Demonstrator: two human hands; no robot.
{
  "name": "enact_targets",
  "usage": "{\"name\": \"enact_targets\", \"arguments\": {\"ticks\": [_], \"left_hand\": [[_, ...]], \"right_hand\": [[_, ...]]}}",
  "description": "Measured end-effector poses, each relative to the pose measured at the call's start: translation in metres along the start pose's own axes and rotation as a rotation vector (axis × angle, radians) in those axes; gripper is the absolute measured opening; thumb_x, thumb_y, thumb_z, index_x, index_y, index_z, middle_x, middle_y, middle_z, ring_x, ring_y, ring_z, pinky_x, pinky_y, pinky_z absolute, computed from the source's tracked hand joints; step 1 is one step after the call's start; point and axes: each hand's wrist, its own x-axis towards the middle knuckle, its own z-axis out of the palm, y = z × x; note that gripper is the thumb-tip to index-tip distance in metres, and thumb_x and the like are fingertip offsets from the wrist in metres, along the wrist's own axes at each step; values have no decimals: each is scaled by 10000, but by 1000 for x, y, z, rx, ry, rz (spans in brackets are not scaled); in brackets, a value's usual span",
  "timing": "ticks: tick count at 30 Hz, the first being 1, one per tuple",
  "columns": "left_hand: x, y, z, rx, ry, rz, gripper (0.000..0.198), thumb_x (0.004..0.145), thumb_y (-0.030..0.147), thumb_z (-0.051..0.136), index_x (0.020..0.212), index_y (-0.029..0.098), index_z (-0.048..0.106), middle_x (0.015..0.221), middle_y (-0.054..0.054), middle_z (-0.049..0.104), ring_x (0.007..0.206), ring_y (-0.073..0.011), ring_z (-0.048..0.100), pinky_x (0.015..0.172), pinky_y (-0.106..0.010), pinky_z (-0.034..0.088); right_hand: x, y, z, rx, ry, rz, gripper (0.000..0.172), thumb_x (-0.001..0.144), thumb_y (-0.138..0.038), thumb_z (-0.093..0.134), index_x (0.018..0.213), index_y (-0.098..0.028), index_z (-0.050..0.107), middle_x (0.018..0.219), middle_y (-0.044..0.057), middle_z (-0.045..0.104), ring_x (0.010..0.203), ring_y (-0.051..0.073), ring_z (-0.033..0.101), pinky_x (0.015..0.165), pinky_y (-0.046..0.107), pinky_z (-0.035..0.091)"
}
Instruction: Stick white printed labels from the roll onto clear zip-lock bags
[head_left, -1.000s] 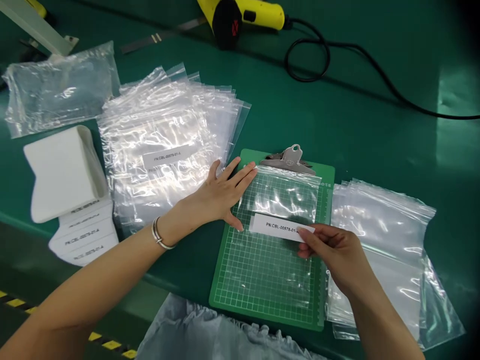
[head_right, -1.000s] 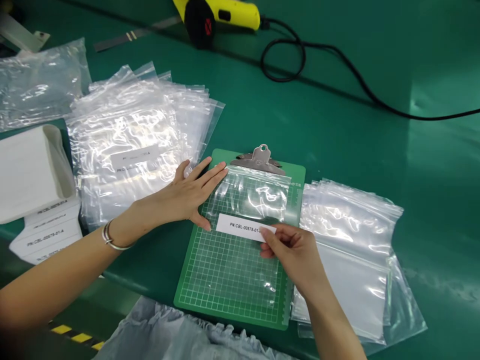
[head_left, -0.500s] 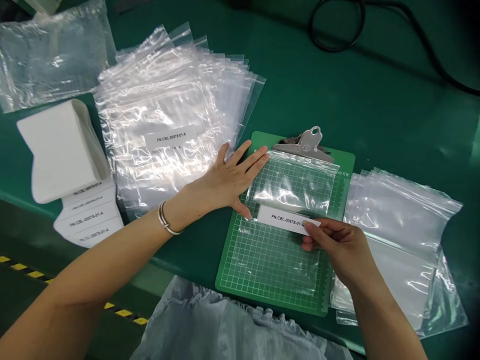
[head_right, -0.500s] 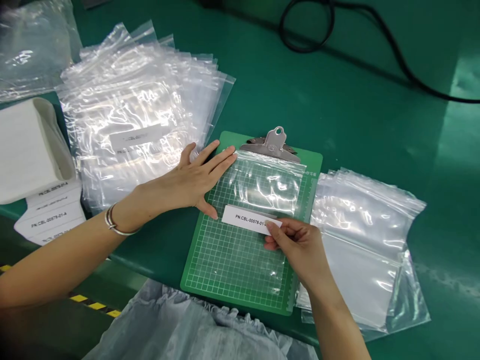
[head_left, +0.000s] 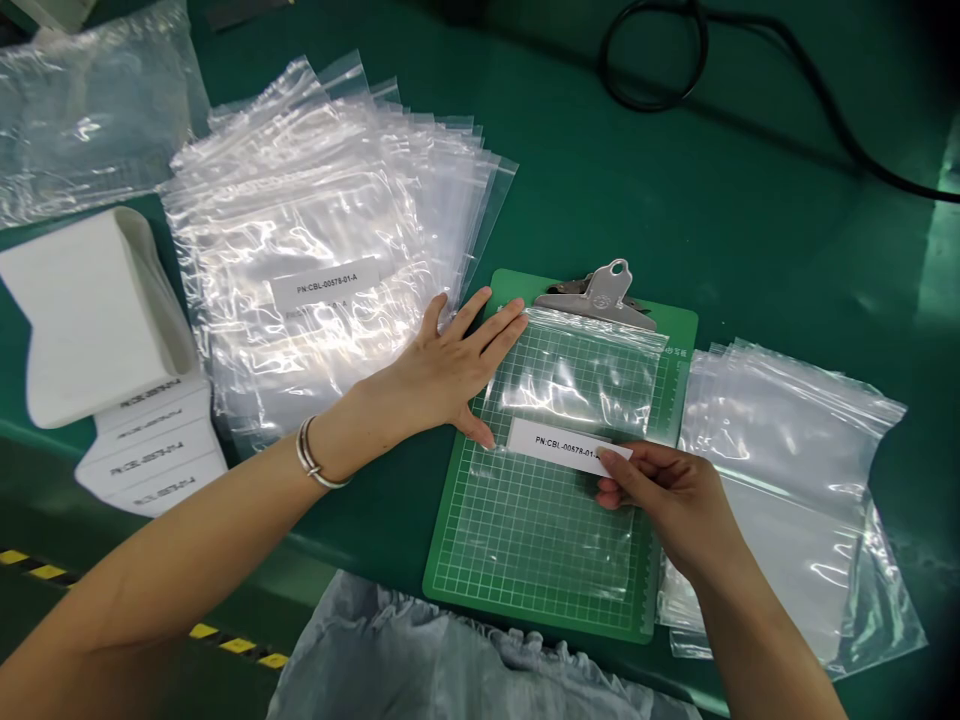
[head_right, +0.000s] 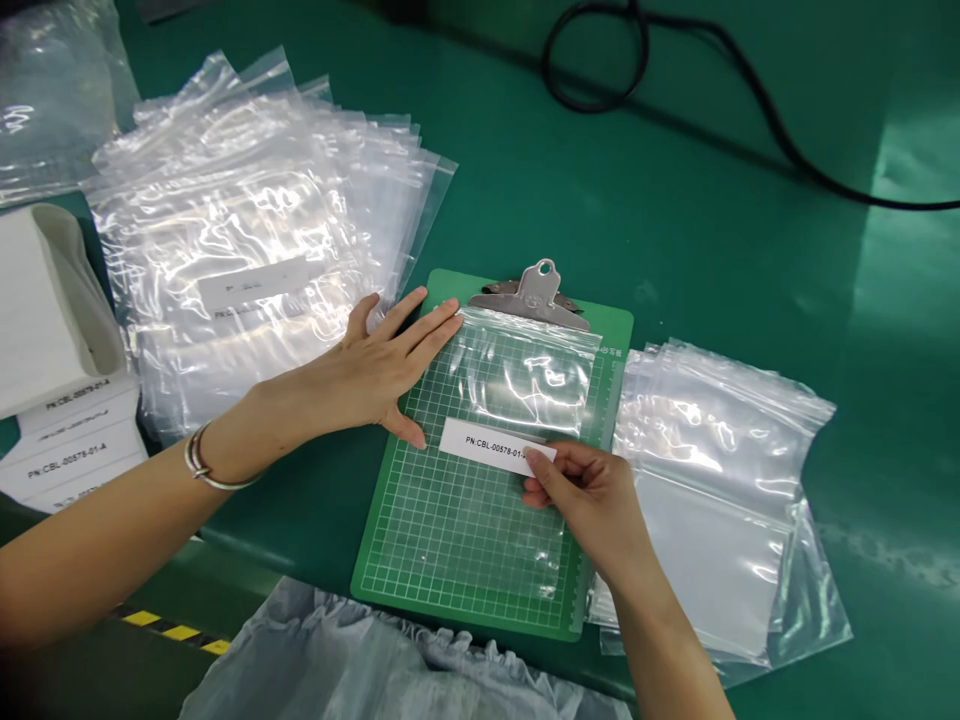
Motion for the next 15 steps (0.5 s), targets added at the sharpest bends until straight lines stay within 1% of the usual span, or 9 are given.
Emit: {"name": "enact_targets", "arguments": {"ticks": [4, 10, 15], "left_hand": [[0, -1, 2, -5, 35, 22, 1190, 646, 701, 591, 1424, 79, -60, 1499, -141, -66, 1341, -408, -83, 1023, -642, -26], [-2, -5, 8, -42, 122, 74, 1154, 672, 712, 550, 1424, 73, -49, 1500, -175, -13, 1341, -415, -58, 1021, -638, -34], [0, -6, 10, -42, 114, 71, 1207, 627, 691, 616, 1422, 65, -41, 1499, -174, -14, 1340, -418, -54, 1013, -660, -8]], "right_hand": [[0, -1, 2, -14, 3, 15, 263, 575, -398, 793, 652, -161, 709, 490, 10, 645, 420, 119, 608, 422, 178, 510], [-8, -11, 11, -41, 80, 5, 242, 609, -391, 771, 674, -168, 704, 505, -7, 640, 452, 106, 606, 465, 181, 509], [-9, -12, 12, -56, 77, 13, 252, 609, -398, 769, 679, -167, 696, 508, -10, 633, 455, 105, 605, 467, 182, 507]]}}
